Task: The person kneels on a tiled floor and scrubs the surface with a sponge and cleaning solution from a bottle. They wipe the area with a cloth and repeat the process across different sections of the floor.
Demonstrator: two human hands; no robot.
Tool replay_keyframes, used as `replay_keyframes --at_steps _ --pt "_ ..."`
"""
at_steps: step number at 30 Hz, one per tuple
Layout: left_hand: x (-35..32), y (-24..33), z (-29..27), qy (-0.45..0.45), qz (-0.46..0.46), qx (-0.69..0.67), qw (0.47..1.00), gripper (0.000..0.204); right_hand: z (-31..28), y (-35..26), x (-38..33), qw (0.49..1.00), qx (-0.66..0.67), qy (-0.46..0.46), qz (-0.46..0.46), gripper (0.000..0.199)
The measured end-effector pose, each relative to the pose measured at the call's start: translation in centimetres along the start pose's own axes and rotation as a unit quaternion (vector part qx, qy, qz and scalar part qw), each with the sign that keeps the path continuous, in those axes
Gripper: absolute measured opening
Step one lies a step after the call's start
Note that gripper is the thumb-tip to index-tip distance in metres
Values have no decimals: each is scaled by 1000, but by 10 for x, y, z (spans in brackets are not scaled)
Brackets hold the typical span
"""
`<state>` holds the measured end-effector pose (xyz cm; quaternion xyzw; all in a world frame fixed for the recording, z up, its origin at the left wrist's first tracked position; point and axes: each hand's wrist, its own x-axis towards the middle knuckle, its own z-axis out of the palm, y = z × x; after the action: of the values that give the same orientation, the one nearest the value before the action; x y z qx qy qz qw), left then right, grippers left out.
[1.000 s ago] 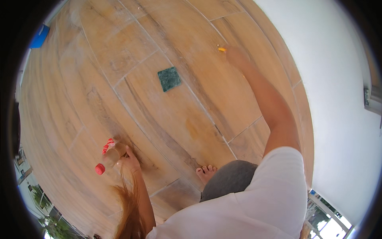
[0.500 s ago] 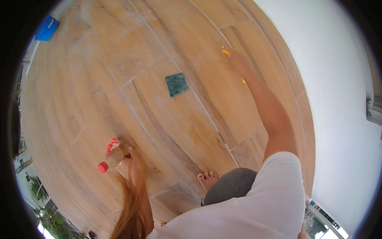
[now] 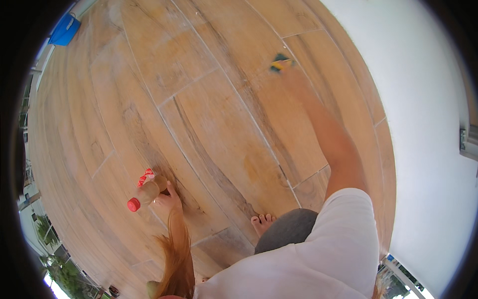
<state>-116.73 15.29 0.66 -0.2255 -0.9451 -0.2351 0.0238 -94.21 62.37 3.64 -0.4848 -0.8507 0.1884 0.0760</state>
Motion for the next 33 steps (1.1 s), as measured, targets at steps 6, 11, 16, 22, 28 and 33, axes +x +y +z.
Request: replay_keyframes --at_steps 6,11,16,22,28,33 --pt "0 -14 -9 3 3 53 999 65 2 10 -69 998 -38 -32 29 34" --pt "3 -11 -69 -172 -43 -60 982 64 -10 10 -19 999 -5 -38 14 32" --pt "-30 -29 -192 -604 -49 206 768 70 -6 -31 23 990 -43 -110 78 31" --pt "-83 52 -444 -443 -257 425 746 54 22 -85 -78 984 -2 -169 56 35" --pt "-78 116 -479 -169 -350 52 920 13 26 -91 74 979 7 -202 -1 35" --pt "15 132 -445 -303 -279 -45 910 13 30 -94 54 883 -185 -385 -197 31"
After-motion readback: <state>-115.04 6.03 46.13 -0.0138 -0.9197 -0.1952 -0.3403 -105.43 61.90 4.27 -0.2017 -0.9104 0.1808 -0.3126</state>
